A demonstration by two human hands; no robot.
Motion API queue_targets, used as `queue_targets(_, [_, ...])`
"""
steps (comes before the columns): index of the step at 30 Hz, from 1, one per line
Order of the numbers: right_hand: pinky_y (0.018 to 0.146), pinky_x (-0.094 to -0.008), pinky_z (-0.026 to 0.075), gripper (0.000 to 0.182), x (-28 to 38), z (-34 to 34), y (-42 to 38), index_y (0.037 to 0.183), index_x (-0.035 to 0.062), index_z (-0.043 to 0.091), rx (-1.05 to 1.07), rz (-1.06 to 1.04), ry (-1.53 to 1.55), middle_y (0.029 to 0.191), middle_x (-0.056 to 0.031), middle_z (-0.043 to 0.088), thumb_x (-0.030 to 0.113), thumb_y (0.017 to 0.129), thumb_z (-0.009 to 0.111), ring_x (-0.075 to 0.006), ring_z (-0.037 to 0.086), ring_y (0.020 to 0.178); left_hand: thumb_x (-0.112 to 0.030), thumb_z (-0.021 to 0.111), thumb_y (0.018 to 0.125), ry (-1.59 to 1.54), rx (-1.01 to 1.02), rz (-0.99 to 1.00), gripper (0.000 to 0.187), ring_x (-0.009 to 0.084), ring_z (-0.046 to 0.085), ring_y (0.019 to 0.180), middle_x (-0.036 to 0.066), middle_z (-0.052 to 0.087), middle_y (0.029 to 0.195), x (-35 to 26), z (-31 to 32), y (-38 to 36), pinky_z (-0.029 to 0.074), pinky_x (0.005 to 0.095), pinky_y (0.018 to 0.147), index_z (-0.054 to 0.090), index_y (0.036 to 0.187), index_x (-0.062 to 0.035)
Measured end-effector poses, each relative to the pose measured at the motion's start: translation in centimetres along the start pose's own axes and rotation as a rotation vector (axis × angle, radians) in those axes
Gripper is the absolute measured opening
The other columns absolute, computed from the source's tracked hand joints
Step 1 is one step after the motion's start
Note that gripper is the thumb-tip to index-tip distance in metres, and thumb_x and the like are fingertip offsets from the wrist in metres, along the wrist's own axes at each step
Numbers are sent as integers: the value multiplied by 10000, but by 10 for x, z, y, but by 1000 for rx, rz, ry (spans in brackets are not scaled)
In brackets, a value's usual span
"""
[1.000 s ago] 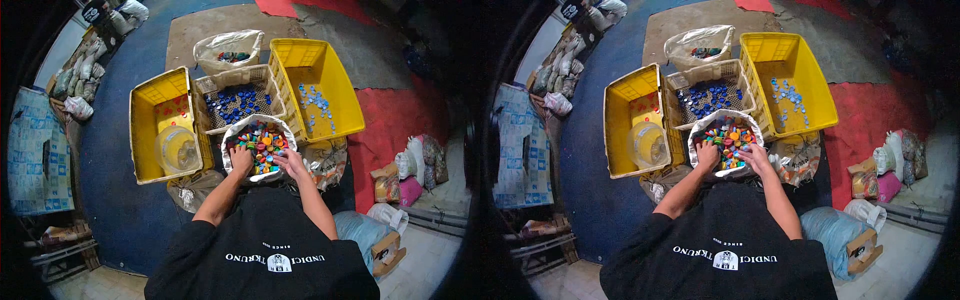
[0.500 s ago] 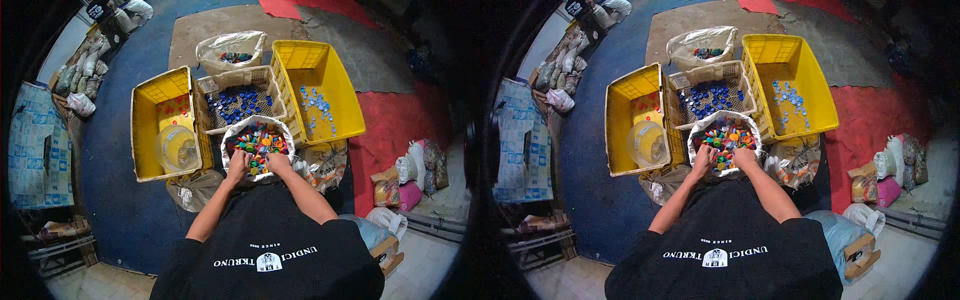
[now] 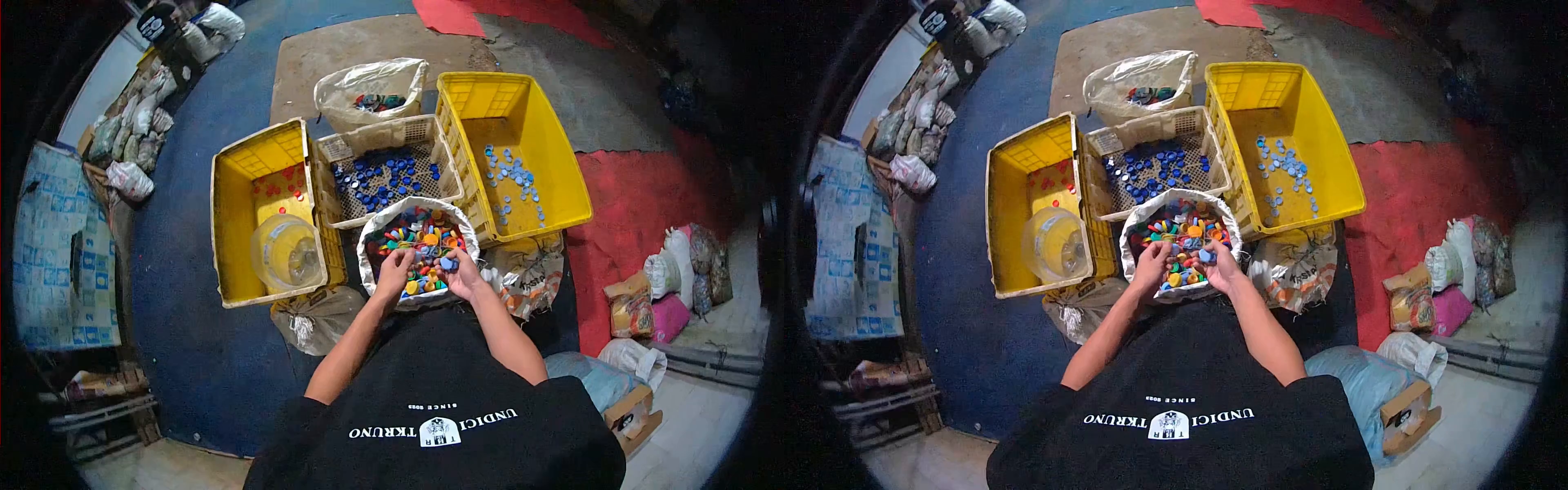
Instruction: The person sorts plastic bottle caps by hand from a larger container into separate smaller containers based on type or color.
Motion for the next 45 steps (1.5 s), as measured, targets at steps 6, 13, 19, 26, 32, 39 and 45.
queue_targets(6, [864,-386,480,283,-2,-13,-18,1071,-2,546,83,-85,156,1023,-148,608,211,896,484,-269,592,927,-344,573,942,-54,125,-119,348,46,518,669,-11,610,818,1,42,7,409,198,591,631,1073,-28])
queue_targets(13, [821,-385,500,339,38,-25,-30,1069,-3,541,42,-180,205,999,-143,603,295,918,488,-276,593,901,-422,549,930,552,256,96,466,94,571,613,40,647,694,-34,101,45,454,273,556,696,858,14])
queue_targets(19, [869,-398,463,654,144,-25,-53,1391,79,308,-101,-500,436,1346,-192,388,413,881,544,-282,488,1101,-611,349,935,734,185,335,736,234,566,678,118,632,753,-135,173,107,465,387,674,646,894,62])
queue_targets(26, [854,-377,447,595,76,-35,-47,1371,110,358,-221,-403,67,1358,-136,388,392,887,559,-250,464,1111,-444,379,982,489,122,335,532,266,593,960,172,637,1027,-76,45,103,453,350,830,577,1113,32])
queue_targets(32, [737,-335,483,312,19,-32,-3,1163,63,543,-263,-374,-446,1117,-89,566,216,892,567,-185,561,923,-345,515,959,327,-10,182,419,148,598,835,92,652,955,-10,-51,34,483,283,749,585,1137,29])
queue_targets(39, [837,-394,494,217,25,-20,35,1007,25,619,-300,-697,-1416,1016,-182,625,63,799,567,-333,620,934,-217,579,929,342,-111,207,325,173,636,945,126,666,1000,-5,-66,-25,490,294,829,578,1157,14])
queue_targets(45, [1006,-444,381,545,14,-12,26,1261,106,501,-366,-493,-1982,1283,-190,450,200,748,658,-372,417,1218,-184,566,938,353,-131,215,289,142,618,923,100,664,1011,-9,-71,-52,474,271,829,586,1146,16])
Point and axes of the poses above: each hand's wrist, its own y-axis towards the middle knuckle, its own z-axis out of the palm, x = y × z, the point moved 2 cm from there along y, towards the middle knuckle
